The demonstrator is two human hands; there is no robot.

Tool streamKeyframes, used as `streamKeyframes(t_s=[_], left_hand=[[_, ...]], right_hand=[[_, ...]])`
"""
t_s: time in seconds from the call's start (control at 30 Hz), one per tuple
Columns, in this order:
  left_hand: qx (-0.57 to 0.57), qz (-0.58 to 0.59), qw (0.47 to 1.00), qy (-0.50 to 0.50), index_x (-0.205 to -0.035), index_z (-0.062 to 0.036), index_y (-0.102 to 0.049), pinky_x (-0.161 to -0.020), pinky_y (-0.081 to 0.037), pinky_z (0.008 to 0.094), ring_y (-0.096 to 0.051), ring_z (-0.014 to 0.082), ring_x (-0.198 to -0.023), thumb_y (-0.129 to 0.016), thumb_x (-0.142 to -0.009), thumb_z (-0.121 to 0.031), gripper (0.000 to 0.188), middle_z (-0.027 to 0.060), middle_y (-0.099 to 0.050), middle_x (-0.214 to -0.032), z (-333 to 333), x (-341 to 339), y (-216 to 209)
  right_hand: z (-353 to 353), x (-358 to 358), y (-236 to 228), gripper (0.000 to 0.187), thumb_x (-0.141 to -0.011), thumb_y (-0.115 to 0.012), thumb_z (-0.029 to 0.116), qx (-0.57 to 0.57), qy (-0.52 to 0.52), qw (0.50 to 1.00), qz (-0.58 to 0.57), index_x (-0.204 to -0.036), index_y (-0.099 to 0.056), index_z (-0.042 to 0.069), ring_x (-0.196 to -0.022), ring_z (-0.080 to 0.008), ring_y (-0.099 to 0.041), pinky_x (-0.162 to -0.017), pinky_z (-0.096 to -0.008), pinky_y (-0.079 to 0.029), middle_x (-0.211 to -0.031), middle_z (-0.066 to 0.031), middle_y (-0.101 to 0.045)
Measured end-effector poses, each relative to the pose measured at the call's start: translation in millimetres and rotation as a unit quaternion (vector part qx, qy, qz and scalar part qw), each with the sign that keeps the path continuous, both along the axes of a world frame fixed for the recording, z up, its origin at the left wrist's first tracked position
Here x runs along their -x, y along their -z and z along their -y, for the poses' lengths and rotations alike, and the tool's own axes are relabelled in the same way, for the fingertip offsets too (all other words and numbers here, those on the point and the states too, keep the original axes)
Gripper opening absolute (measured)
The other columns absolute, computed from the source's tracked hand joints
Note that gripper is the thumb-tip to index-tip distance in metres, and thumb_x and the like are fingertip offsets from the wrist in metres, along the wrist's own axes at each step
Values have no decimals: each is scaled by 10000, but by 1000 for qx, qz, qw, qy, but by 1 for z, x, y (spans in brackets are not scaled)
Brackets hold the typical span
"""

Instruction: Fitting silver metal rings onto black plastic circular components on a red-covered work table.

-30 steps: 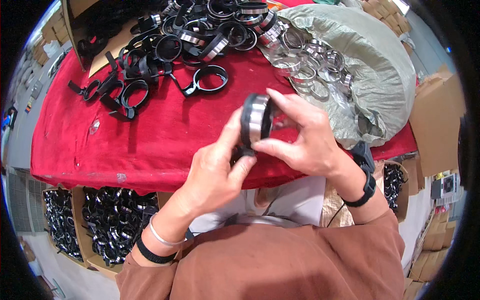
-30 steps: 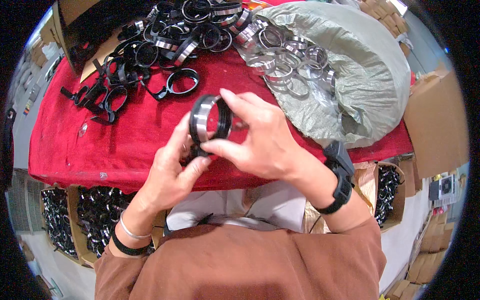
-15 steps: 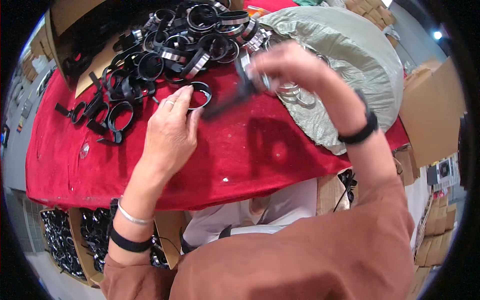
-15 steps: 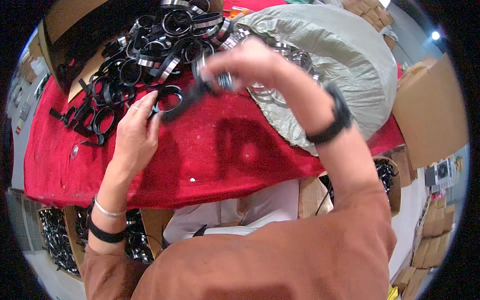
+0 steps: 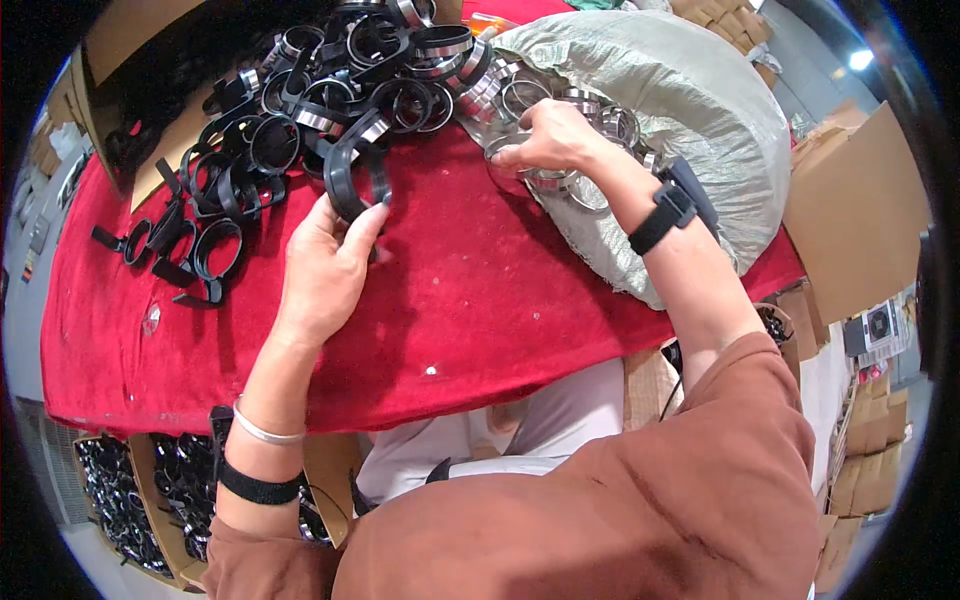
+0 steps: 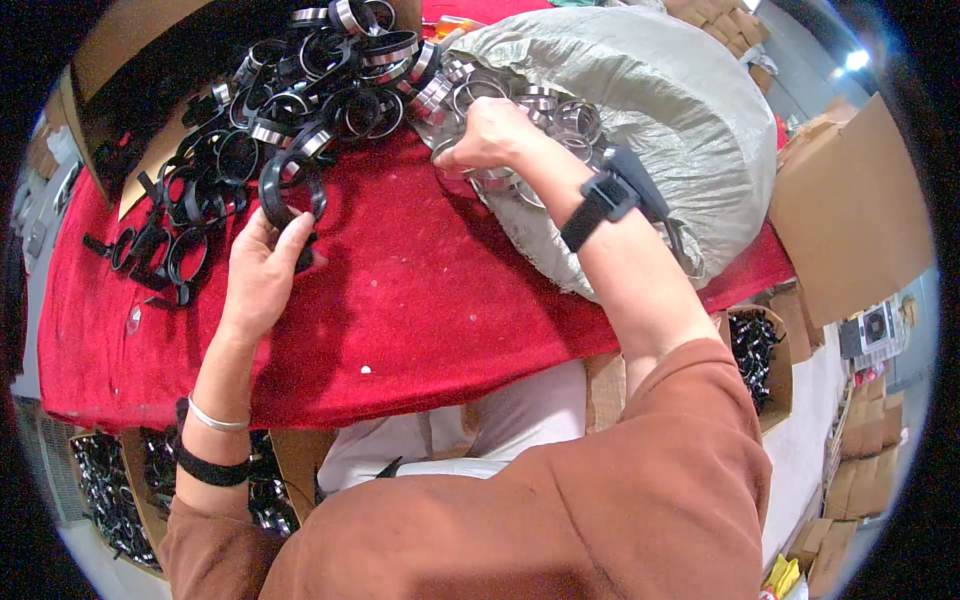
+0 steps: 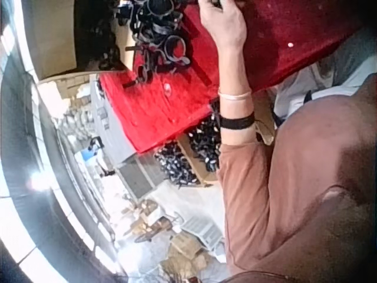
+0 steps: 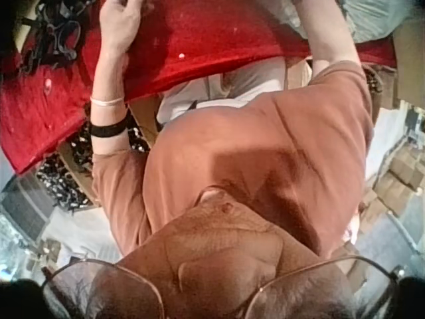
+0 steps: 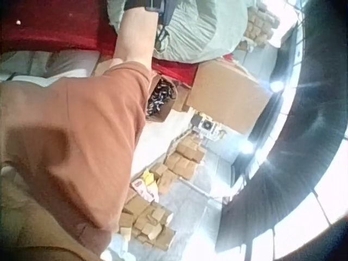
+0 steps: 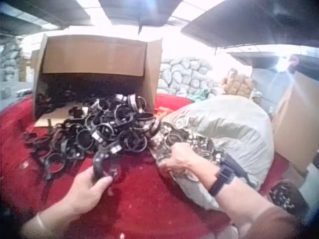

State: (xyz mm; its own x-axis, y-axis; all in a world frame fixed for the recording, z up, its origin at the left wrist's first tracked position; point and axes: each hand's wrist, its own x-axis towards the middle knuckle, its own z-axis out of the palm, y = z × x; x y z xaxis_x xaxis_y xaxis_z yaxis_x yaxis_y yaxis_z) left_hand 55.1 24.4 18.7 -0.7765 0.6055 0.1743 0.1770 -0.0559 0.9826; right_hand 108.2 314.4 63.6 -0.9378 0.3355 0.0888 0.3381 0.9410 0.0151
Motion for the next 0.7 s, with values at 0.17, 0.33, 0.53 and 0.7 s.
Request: streamKeyframes(t_s=[0.17, 0.33, 0.53, 0.7], left_hand=[[-44, 232, 967, 98, -880, -27, -593, -580, -490, 256, -592, 126, -630, -711, -772, -78, 169, 21, -589, -736, -15, -20, -14], [-136, 340, 930, 28, -902, -16, -631, -549, -489, 255, -605, 134, -610, -716, -756, -44, 171, 43, -635, -729, -43, -35, -4], [-123, 281, 952, 7, -950, -10, -635, -526, -492, 263, -599, 127, -579, -686, -808, -97, 174, 37, -653, -760, -52, -53, -13], [-198, 371, 897, 138, -970, 5, -580, -638, -480, 267, -563, 103, -690, -593, -896, -147, 170, 34, -591, -828, -18, -14, 7]], right_hand=[[18, -28, 7, 635, -681, -687, 577, 31, -88, 989, -117, -949, -697, 2, -810, -335, -656, -769, -387, -510, -831, -228, -666], [67, -46, 7, 578, -759, -641, 584, 203, -21, 958, -202, -730, -723, 13, -678, -243, -673, -678, -340, -518, -679, -155, -673], [96, -64, 26, 604, -794, -607, 608, 456, 37, 856, -243, -749, -723, 17, -643, -162, -653, -645, -322, -522, -630, -125, -659], [68, -85, 10, 504, -787, -669, 521, 393, 78, 893, -206, -780, -712, 18, -589, -201, -641, -612, -326, -509, -610, -157, -631]])
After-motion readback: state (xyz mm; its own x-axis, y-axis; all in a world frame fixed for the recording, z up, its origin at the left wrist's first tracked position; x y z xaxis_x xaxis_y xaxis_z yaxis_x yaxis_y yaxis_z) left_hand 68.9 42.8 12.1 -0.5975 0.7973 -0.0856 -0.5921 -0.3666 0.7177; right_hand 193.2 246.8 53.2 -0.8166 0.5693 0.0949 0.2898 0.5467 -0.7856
